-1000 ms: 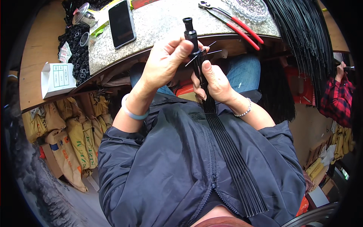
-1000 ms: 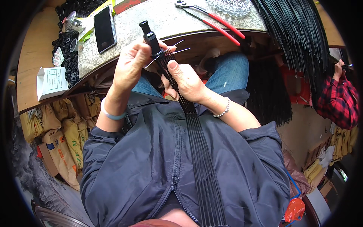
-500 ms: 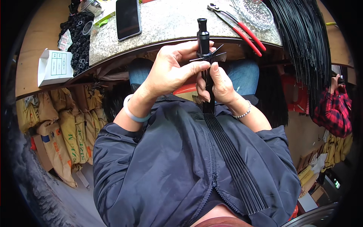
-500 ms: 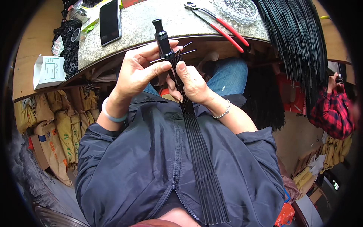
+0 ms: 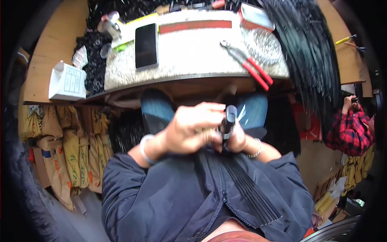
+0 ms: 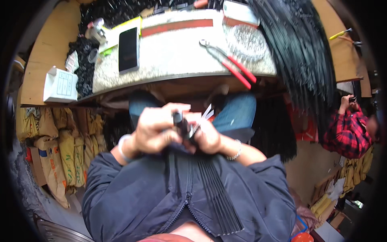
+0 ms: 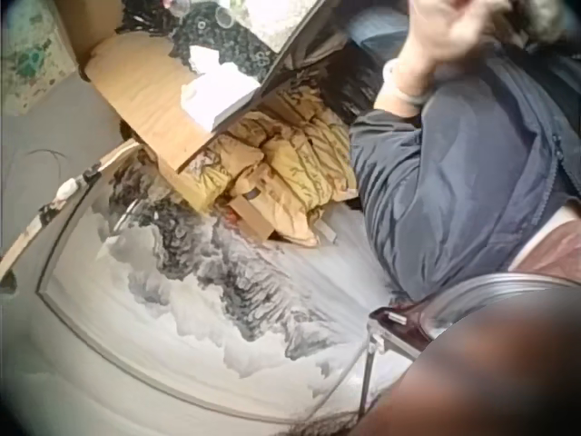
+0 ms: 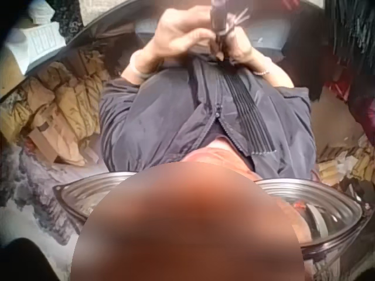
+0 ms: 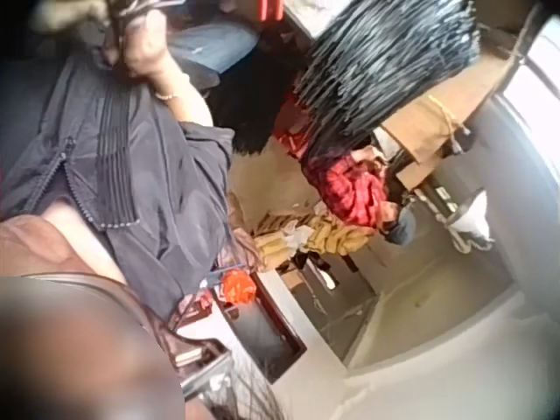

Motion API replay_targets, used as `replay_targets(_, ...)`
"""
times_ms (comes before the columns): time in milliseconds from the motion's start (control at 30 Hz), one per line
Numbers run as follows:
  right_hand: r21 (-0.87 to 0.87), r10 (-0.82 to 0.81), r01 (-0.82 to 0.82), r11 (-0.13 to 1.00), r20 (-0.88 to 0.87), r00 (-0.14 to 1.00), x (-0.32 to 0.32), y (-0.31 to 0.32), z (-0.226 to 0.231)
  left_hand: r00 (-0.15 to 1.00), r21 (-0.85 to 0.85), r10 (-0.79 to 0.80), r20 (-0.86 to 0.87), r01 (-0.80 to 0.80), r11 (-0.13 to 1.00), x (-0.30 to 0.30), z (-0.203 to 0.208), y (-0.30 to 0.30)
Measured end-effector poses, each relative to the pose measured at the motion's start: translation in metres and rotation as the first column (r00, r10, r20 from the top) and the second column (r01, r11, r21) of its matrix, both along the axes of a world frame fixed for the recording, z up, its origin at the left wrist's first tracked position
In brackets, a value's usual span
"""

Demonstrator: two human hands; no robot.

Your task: Assembling bundles of black cables into plastic connector housings.

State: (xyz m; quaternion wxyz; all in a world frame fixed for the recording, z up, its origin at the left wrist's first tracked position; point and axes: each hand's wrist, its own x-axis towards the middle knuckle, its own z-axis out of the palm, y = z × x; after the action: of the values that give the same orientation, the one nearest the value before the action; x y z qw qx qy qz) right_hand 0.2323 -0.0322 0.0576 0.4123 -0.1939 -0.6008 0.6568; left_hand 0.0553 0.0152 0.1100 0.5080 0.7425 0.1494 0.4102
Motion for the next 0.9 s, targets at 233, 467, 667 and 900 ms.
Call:
replay_targets(233,-0.059,-0.079,0.078,0.995,-0.019,0.997,-0.008,0.056,0.001,0.917,-0.591,0.089,0.389,0.174,0.788,0.02,-0.031,0.041)
replay_targets(467,-0.122,-0.095,0.079,0.989,-0.127,0.987,-0.021,0.088,0.011,0.778,-0.562,-0.176,0.603,0.572,0.598,0.011,-0.056,0.101)
replay_targets(667,-0.064,-0.484,0.48,0.875,-0.062,0.873,-0.036,0.073,0.019,0.888,-0.595,0.249,0.387,0.035,0.803,0.023,-0.016,0.061)
replay_targets(900,0.247,-0.717,0.707,0.663,-0.063,0.694,-0.044,0.067,-0.013,0.834,-0.23,0.54,0.112,-0.506,0.831,0.043,-0.003,0.02)
